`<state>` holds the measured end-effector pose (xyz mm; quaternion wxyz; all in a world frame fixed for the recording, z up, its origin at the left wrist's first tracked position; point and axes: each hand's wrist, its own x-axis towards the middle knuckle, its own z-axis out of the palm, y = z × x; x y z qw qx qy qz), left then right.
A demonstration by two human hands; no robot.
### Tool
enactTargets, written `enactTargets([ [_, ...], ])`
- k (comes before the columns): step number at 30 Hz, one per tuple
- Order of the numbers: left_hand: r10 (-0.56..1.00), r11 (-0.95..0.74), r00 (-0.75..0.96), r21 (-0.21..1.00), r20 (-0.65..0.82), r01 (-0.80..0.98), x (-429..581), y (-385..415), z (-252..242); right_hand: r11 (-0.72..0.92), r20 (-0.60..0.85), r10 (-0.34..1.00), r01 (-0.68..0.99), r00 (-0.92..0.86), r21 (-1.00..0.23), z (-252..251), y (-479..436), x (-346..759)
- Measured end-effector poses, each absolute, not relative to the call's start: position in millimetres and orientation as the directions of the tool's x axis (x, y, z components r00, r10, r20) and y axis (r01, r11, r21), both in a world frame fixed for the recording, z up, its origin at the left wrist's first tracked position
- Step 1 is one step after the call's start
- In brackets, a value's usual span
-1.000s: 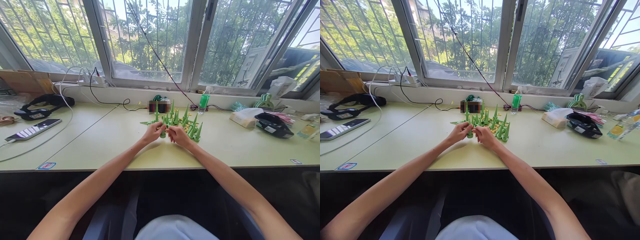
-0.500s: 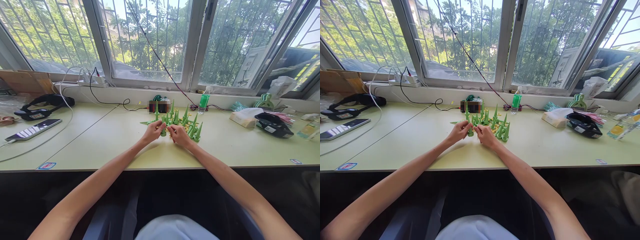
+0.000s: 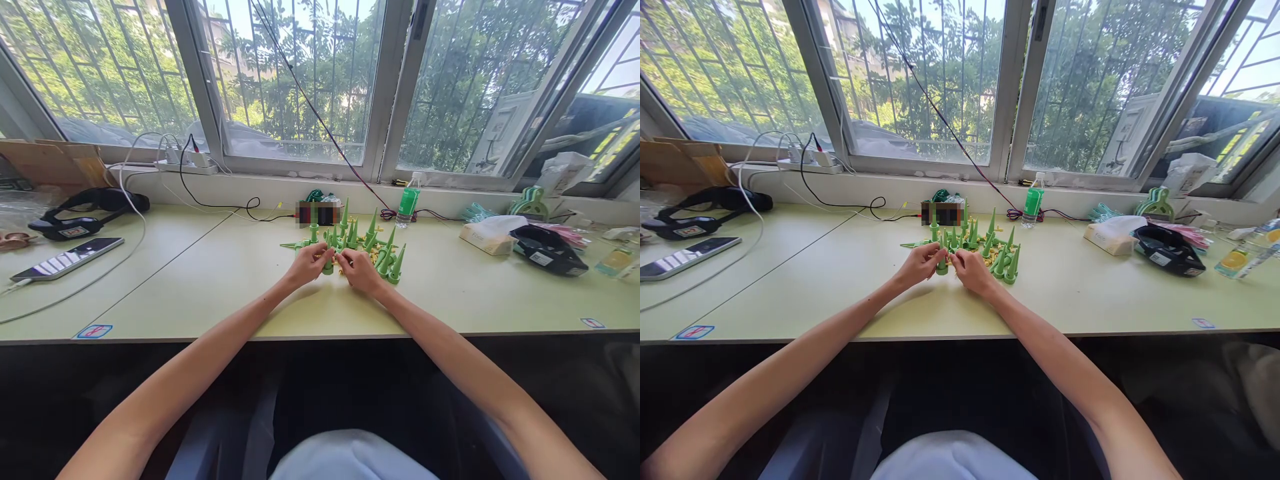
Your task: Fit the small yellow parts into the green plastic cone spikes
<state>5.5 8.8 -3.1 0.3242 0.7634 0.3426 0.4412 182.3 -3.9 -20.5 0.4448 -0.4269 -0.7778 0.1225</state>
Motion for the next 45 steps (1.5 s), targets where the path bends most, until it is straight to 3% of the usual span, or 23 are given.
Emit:
enactTargets([
  [4,0.818,-0.557,0.346,0.78,0.458,0.284,6.0,10.3,-3.6,0.6,0.55,0.796,0.447,-0.253,-0.663,-17.4,-8.3,182.1],
  [20,0.827,-0.559,0.291,0.755,0.481,0.342,4.2,15.7,-5.7,0.647,0.576,0.761,0.409,-0.298,-0.644,-22.1,-0.9,182.4],
  [35,0.812,-0.557,0.341,0.804,0.473,0.21,3.4,13.7,-4.3,0.678,0.596,0.723,0.525,-0.348,-0.515,-22.9,0.6,184.1],
  [45,0.798,-0.56,0.374,0.81,0.472,0.173,4.8,8.9,-0.7,0.65,0.576,0.745,0.562,-0.336,-0.512,-24.3,0.8,184.1],
])
